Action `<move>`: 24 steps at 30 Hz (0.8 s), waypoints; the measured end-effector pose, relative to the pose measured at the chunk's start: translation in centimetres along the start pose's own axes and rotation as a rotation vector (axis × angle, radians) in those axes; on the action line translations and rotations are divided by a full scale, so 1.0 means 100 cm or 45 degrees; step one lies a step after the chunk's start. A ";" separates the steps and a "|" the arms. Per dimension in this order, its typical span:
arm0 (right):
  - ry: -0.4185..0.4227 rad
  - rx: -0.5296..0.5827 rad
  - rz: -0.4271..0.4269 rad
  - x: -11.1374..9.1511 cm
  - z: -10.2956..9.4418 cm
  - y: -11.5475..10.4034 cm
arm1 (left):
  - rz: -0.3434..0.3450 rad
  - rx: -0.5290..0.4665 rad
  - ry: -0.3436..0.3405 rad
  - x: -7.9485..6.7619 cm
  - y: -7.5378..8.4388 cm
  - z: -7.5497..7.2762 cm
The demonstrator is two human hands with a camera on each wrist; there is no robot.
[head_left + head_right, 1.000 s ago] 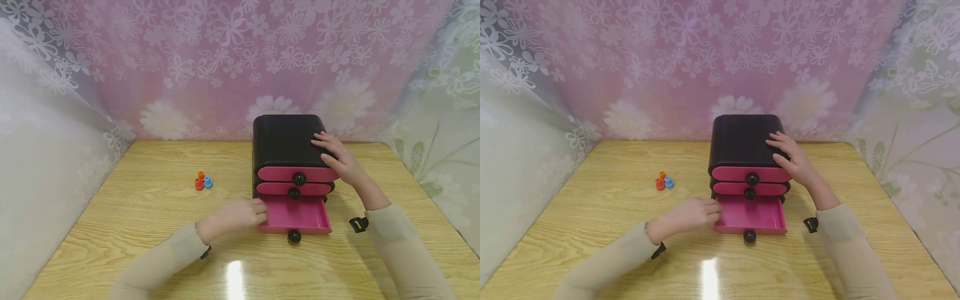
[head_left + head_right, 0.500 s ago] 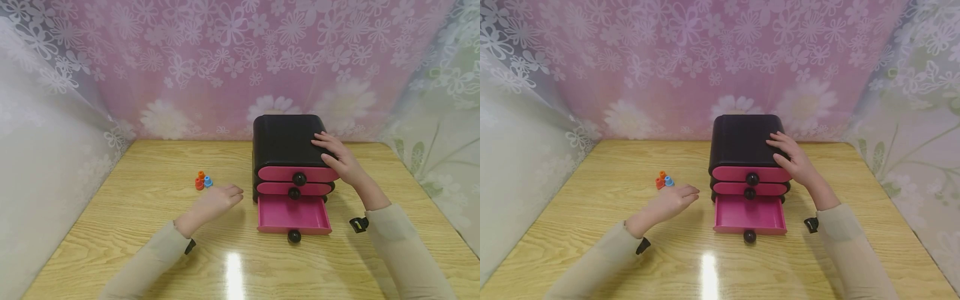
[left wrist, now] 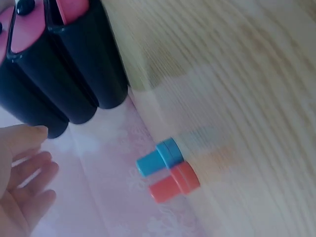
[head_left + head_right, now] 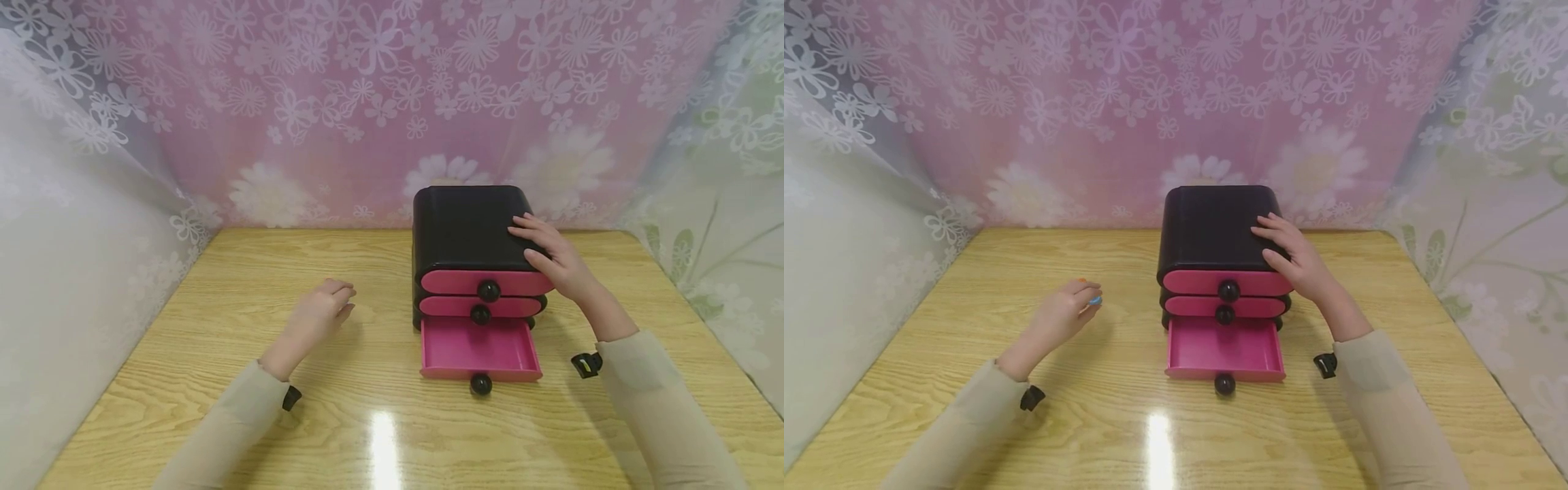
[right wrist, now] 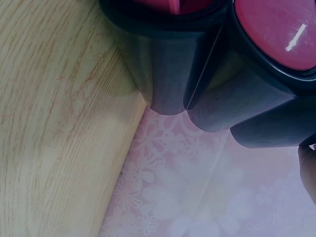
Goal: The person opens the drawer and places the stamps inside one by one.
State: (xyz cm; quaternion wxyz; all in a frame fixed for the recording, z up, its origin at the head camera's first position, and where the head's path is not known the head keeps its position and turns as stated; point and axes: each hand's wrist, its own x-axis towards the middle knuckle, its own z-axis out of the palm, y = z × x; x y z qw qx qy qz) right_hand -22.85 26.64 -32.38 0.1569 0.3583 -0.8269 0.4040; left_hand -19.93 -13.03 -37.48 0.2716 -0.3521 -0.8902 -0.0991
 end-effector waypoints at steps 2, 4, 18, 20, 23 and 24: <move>0.003 -0.001 -0.006 0.000 0.000 0.000 | -0.115 -0.033 -0.028 -0.002 -0.004 -0.001; 0.004 -0.002 -0.007 0.001 0.000 0.000 | -0.225 -0.066 -0.062 -0.003 -0.009 -0.002; 0.001 -0.008 0.019 0.003 0.000 -0.016 | -0.604 -0.200 -0.313 -0.006 -0.028 0.000; 0.001 -0.010 0.016 0.001 0.000 -0.007 | -0.613 -0.190 -0.344 -0.006 -0.030 0.001; 0.004 -0.004 0.007 0.000 0.000 0.002 | -0.603 -0.155 -0.374 -0.006 -0.032 0.004; 0.005 0.000 0.004 -0.001 0.000 0.003 | -0.596 -0.145 -0.380 -0.006 -0.033 0.004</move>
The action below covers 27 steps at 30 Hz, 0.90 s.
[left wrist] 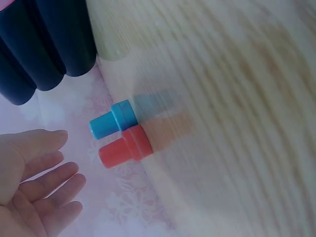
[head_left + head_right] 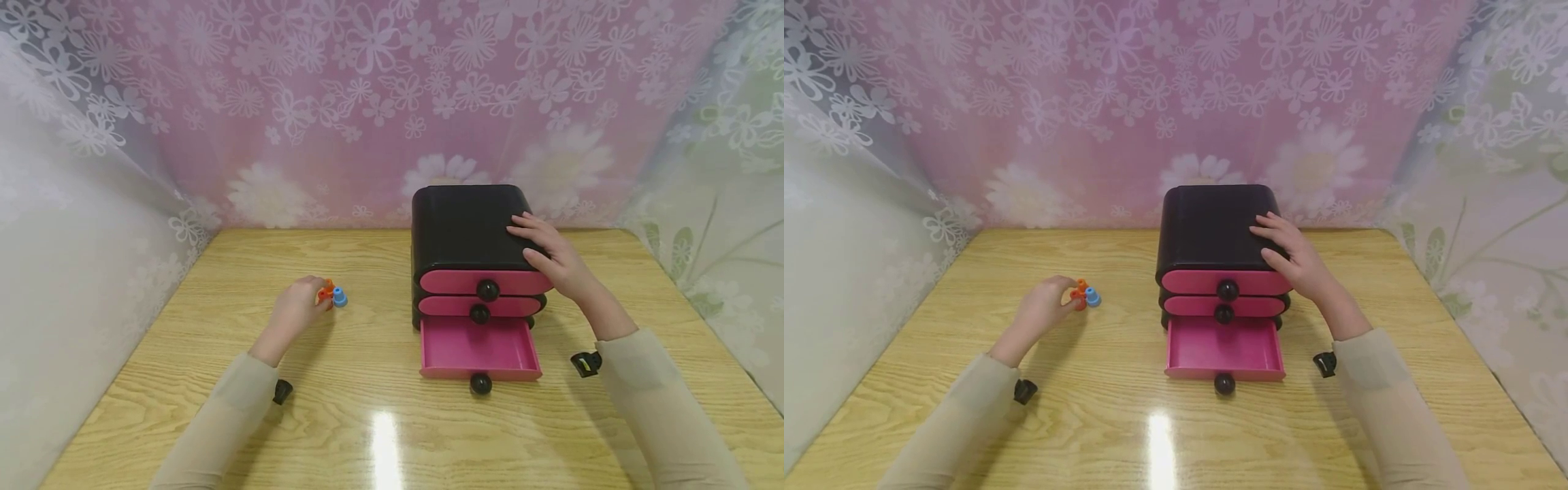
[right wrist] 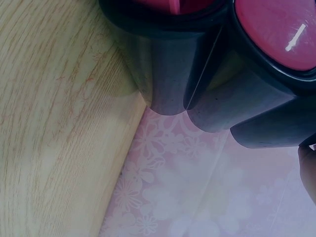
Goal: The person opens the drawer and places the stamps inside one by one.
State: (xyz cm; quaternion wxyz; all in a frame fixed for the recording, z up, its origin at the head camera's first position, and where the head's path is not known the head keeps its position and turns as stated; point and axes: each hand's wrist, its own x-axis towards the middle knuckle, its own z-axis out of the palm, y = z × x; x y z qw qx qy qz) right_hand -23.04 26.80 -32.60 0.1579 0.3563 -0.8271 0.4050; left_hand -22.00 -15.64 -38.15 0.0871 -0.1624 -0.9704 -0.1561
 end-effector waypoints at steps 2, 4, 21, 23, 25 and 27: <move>0.001 0.001 -0.004 0.000 0.000 0.001 | 0.010 0.026 -0.008 0.001 -0.001 0.002; 0.000 0.001 -0.006 0.000 0.000 0.001 | 0.014 0.053 -0.020 0.002 -0.002 0.003; 0.000 0.002 -0.003 0.000 0.000 -0.003 | 0.102 0.235 -0.132 0.005 -0.005 0.011; 0.003 0.005 -0.003 0.000 0.000 -0.003 | 0.097 0.238 -0.136 0.005 -0.005 0.011; 0.006 0.007 -0.002 0.000 0.000 -0.003 | 0.097 0.240 -0.140 0.005 -0.005 0.011; 0.006 0.003 0.000 0.000 0.000 -0.003 | 0.098 0.244 -0.143 0.005 -0.004 0.011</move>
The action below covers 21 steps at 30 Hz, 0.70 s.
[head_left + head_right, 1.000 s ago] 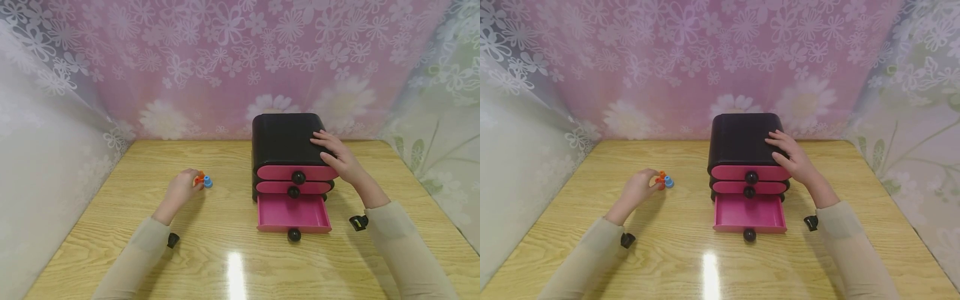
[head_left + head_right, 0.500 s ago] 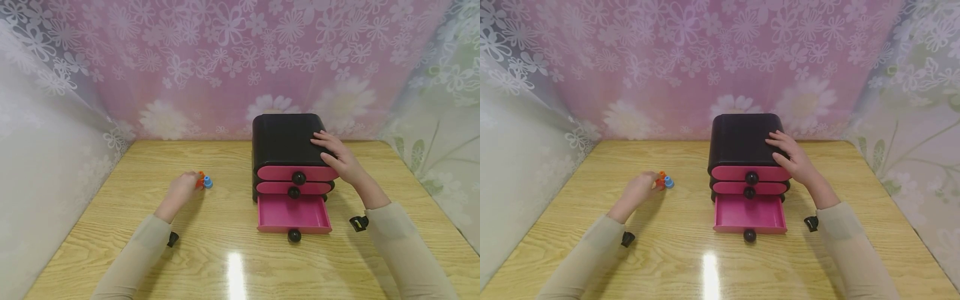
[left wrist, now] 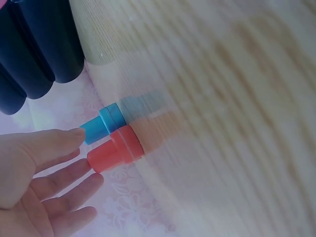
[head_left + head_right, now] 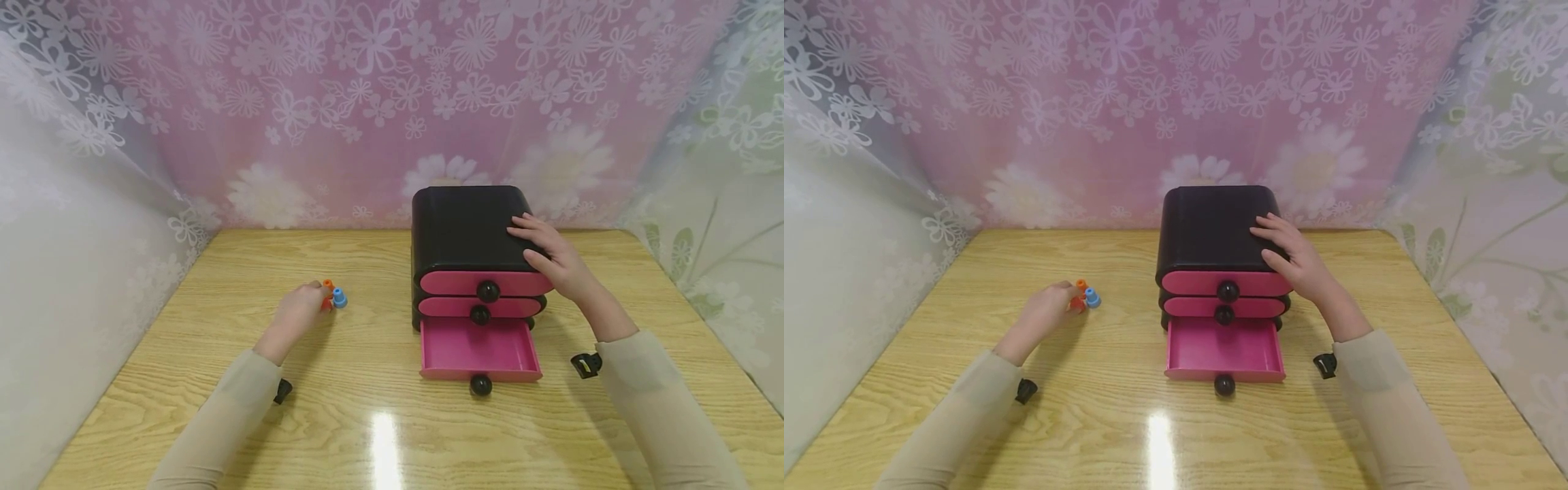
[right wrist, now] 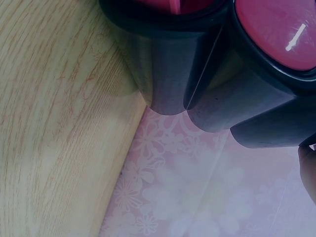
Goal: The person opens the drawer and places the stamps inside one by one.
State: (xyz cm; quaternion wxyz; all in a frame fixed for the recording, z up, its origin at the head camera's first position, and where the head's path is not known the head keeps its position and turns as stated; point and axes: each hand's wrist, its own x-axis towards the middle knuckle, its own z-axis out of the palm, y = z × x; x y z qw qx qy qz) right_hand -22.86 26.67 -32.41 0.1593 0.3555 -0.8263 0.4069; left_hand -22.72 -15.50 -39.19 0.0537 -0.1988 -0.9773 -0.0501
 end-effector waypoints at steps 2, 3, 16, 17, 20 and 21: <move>0.001 -0.002 0.001 0.000 0.000 0.001 | 0.004 0.007 0.000 0.000 0.000 0.000; -0.001 -0.007 0.001 0.000 0.000 0.001 | 0.006 0.008 0.002 0.000 0.001 0.000; -0.009 -0.010 0.002 0.000 0.000 0.003 | 0.011 0.027 -0.014 0.002 -0.001 0.003; -0.009 -0.006 0.001 0.000 -0.001 0.003 | 0.010 0.033 -0.023 0.002 -0.001 0.003; -0.007 -0.006 -0.004 0.000 -0.001 0.002 | 0.004 0.039 -0.042 0.003 0.000 0.003; -0.006 -0.007 -0.003 0.000 -0.001 0.002 | -0.001 0.036 -0.048 0.003 0.000 0.003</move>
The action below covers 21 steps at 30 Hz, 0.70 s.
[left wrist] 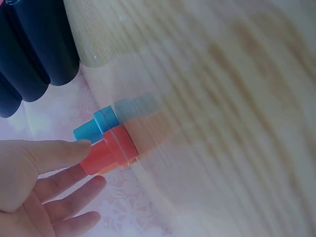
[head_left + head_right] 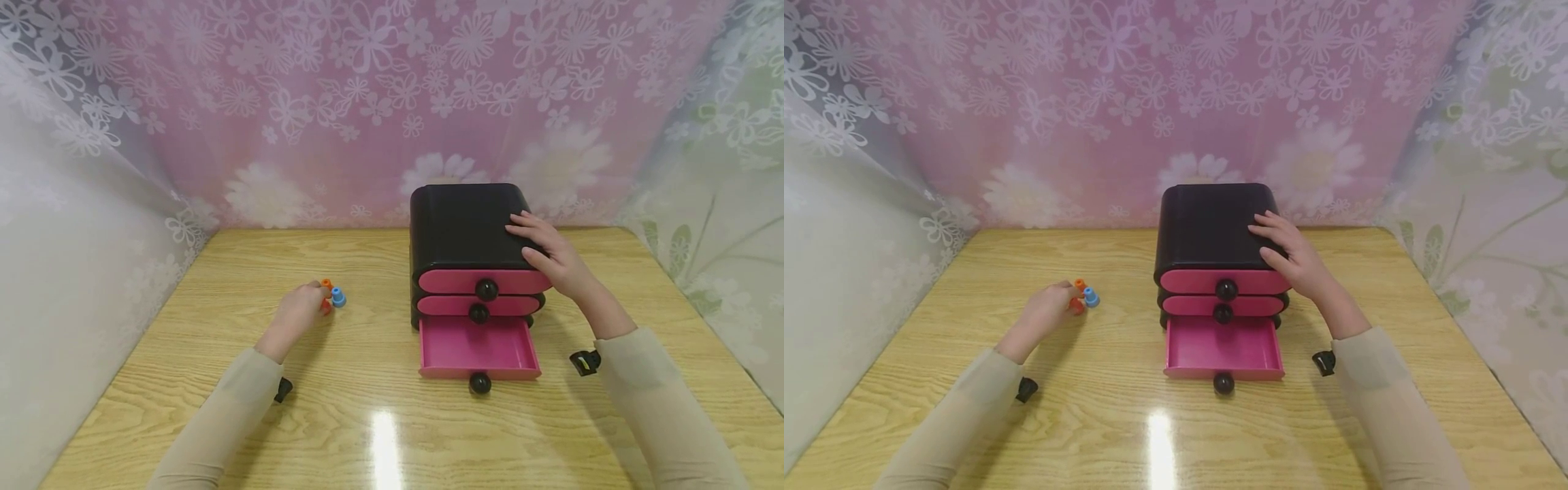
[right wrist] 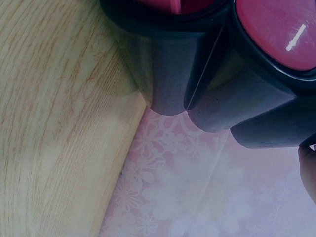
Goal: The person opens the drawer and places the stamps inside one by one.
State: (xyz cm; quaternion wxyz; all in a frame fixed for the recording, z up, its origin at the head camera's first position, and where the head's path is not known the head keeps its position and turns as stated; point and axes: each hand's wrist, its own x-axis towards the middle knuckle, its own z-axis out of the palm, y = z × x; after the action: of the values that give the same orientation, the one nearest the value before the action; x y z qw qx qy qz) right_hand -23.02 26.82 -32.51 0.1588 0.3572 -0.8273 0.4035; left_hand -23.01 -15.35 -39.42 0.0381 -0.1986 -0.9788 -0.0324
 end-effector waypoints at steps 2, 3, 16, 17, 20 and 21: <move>0.000 -0.002 -0.002 0.000 0.000 0.000 | -0.015 -0.010 -0.009 0.000 0.000 0.000; 0.001 -0.002 -0.004 0.000 0.000 0.001 | -0.019 -0.010 -0.008 0.000 0.000 0.000; 0.006 0.003 -0.010 0.000 0.001 0.000 | -0.008 0.002 -0.001 -0.004 0.009 -0.003; 0.007 0.003 -0.010 0.000 0.001 0.000 | -0.017 0.001 -0.013 -0.004 0.010 -0.004; 0.010 0.005 -0.015 0.000 0.001 0.000 | -0.007 0.005 -0.027 -0.005 0.016 -0.007; 0.009 0.004 -0.013 0.000 0.001 0.001 | 0.008 0.004 -0.015 -0.006 0.018 -0.008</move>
State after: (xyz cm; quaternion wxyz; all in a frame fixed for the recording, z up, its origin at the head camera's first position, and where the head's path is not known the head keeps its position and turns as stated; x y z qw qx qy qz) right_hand -23.04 26.78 -32.61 0.1632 0.3603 -0.8242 0.4053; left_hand -21.67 -13.96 -38.54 0.0329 -0.2016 -0.9785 -0.0295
